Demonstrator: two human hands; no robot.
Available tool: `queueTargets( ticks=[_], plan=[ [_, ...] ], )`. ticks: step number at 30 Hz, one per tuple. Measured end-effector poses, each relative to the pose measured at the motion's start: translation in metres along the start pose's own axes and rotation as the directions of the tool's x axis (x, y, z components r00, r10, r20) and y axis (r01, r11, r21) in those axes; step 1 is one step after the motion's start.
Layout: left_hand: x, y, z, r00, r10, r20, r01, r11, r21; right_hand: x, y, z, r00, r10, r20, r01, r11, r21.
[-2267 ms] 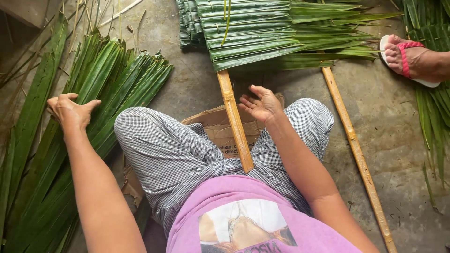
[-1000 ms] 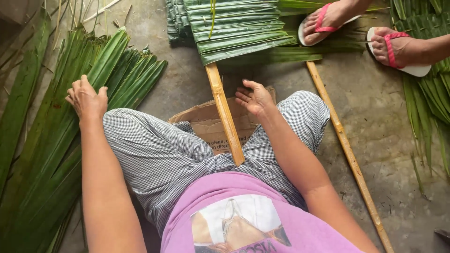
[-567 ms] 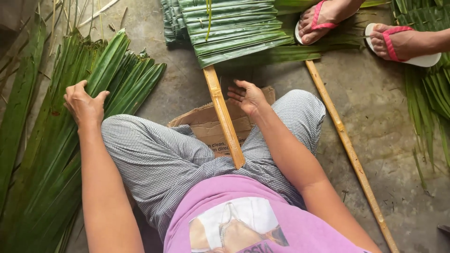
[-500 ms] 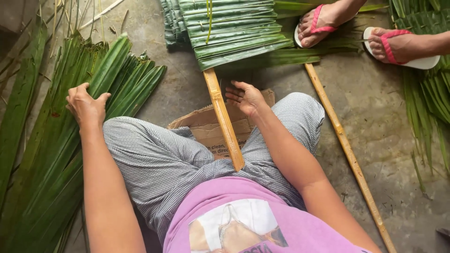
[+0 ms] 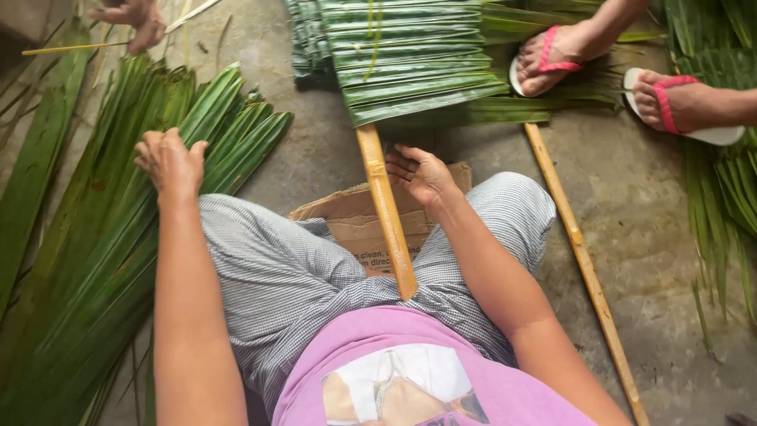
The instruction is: Weaving and tying palm leaves onto a bamboo frame to create thatched roofing panels.
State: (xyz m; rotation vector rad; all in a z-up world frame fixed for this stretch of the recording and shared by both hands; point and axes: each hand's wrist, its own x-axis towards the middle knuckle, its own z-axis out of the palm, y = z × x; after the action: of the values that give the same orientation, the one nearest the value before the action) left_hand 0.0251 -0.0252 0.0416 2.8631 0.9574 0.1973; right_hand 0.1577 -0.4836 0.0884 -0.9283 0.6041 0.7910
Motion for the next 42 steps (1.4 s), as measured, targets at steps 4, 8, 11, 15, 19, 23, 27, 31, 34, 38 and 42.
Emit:
queueTargets(
  ticks=[4, 8, 11, 15, 19, 23, 27, 31, 34, 38, 42],
  plan=[
    [-0.001, -0.002, 0.015, 0.995, -0.082, -0.063, 0.077, 0.994, -0.082, 0.02, 0.004, -0.006, 0.997, 0.072, -0.037, -0.076, 0.985, -0.153],
    [-0.003, 0.008, -0.003, 0.992, -0.127, 0.011, 0.127, 0.984, -0.126, 0.009, 0.004, 0.005, 0.995, 0.093, -0.018, -0.095, 0.99, -0.101],
    [0.0, 0.006, 0.001, 0.99, -0.135, 0.027, 0.137, 0.981, -0.136, 0.021, 0.009, -0.005, 0.994, 0.107, -0.025, -0.109, 0.99, -0.085],
    [0.003, 0.006, 0.003, 0.991, -0.126, 0.038, 0.13, 0.979, -0.159, 0.044, 0.014, -0.028, 0.993, 0.114, -0.031, -0.116, 0.991, -0.073],
    [0.005, -0.001, 0.014, 0.995, -0.099, 0.03, 0.102, 0.979, -0.178, 0.019, 0.01, -0.007, 0.995, 0.098, -0.036, -0.1, 0.992, -0.071],
    [-0.003, 0.011, -0.007, 0.999, -0.039, 0.032, 0.044, 0.984, -0.175, 0.001, 0.005, 0.009, 0.995, 0.092, -0.023, -0.093, 0.994, -0.055],
    [-0.001, 0.005, 0.005, 1.0, -0.015, 0.021, 0.018, 0.99, -0.139, -0.007, 0.0, 0.015, 0.997, 0.07, 0.008, -0.07, 0.996, -0.062],
    [-0.004, 0.008, -0.002, 1.0, 0.003, -0.009, -0.004, 0.986, -0.167, -0.013, -0.003, 0.018, 0.999, 0.05, -0.009, -0.051, 0.995, -0.083],
    [-0.004, 0.01, -0.006, 0.998, -0.025, -0.053, 0.012, 0.972, -0.235, -0.013, -0.004, 0.017, 0.999, 0.047, -0.003, -0.047, 0.995, -0.092],
    [-0.001, 0.006, 0.004, 0.998, -0.044, 0.04, 0.051, 0.982, -0.184, -0.01, -0.004, 0.013, 0.999, 0.044, -0.006, -0.044, 0.995, -0.087],
    [0.001, 0.002, 0.012, 1.0, -0.004, 0.006, 0.005, 0.99, -0.139, -0.009, -0.004, 0.013, 0.999, 0.049, -0.015, -0.051, 0.994, -0.102]
  ],
)
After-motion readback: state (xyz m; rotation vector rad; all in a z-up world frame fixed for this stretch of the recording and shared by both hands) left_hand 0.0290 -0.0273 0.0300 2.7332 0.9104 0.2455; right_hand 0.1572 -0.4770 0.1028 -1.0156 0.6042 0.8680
